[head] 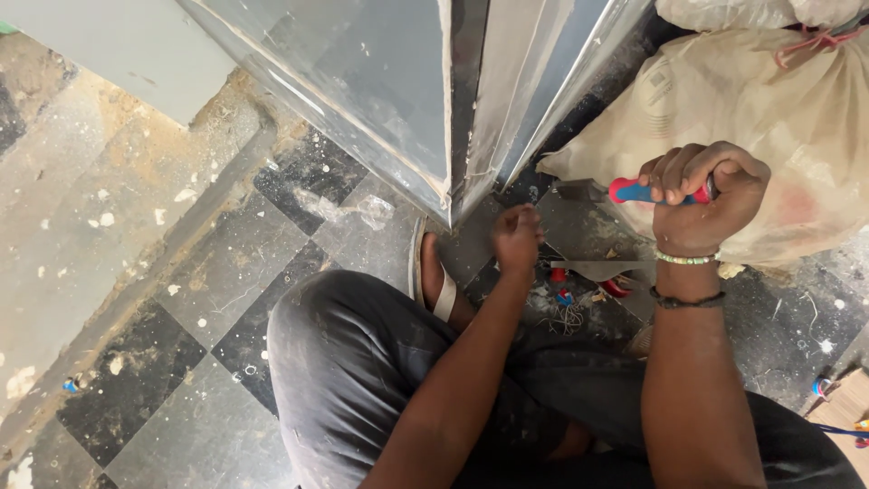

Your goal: Scraping residue and labels from the side of a cabinet using a chisel and scraper.

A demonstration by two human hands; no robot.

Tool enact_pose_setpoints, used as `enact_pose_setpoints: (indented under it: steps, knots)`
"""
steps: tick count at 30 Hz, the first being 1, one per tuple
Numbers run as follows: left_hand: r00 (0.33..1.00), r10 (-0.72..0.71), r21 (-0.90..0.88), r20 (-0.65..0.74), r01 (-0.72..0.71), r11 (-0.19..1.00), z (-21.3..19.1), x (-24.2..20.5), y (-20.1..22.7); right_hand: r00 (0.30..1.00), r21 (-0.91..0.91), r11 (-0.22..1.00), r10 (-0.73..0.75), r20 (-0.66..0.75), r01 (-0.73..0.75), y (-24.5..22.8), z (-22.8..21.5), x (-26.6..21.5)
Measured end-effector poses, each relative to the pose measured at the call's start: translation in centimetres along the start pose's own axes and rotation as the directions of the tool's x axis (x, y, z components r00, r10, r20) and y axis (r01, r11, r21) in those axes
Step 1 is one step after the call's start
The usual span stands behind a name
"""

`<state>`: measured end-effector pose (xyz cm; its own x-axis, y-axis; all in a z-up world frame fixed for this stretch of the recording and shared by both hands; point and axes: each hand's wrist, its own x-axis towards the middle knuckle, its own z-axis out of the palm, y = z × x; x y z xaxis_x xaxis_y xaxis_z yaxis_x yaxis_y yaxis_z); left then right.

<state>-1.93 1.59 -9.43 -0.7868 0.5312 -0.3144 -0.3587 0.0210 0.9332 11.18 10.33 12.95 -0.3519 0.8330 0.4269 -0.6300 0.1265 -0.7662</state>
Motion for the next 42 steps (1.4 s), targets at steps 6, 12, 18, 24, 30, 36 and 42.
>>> enact_pose_setpoints:
  steps: [6, 12, 18, 24, 30, 36, 42]
  knots:
    - [0.740, -0.491, -0.382, 0.459, 0.664, 0.642, 0.2, -0.6, 6.0, 0.999, 0.115, 0.993, 0.026, 0.019, -0.028, -0.4, -1.1, 0.1]
    - [0.737, -0.318, -0.472, 0.596, 0.643, 0.603, 0.3, 0.9, 0.7, 0.997, 0.173, 0.983, 0.058, 0.053, -0.066, -0.6, -2.4, 0.3]
    - [0.789, -0.505, -0.370, 0.350, 0.612, 0.699, -0.5, 1.1, -0.3, 1.000, 0.122, 0.992, 0.015, -0.013, -0.013, -2.1, -3.4, 0.6]
    - [0.998, -0.024, -0.078, -0.052, 0.020, 0.997, 1.0, -3.0, 11.4, 0.998, 0.072, 0.996, -0.054, -0.035, 0.057, -4.1, -5.3, 0.4]
    - [0.955, -0.017, -0.024, 0.295, 0.025, 0.999, 1.8, -3.7, 16.9, 0.988, 0.092, 0.987, -0.123, -0.089, 0.131, -6.2, -4.8, 0.8]
    - [0.906, 0.142, 0.125, 0.398, -0.207, 0.970, 2.2, -7.1, 21.0, 0.981, 0.122, 0.975, -0.177, -0.073, 0.185, -8.0, -5.8, 0.3]
    - [0.897, 0.203, 0.209, 0.392, -0.302, 0.930, 2.5, -10.1, 25.7, 0.958, 0.149, 0.950, -0.256, -0.129, 0.274, -10.2, -6.5, -0.1]
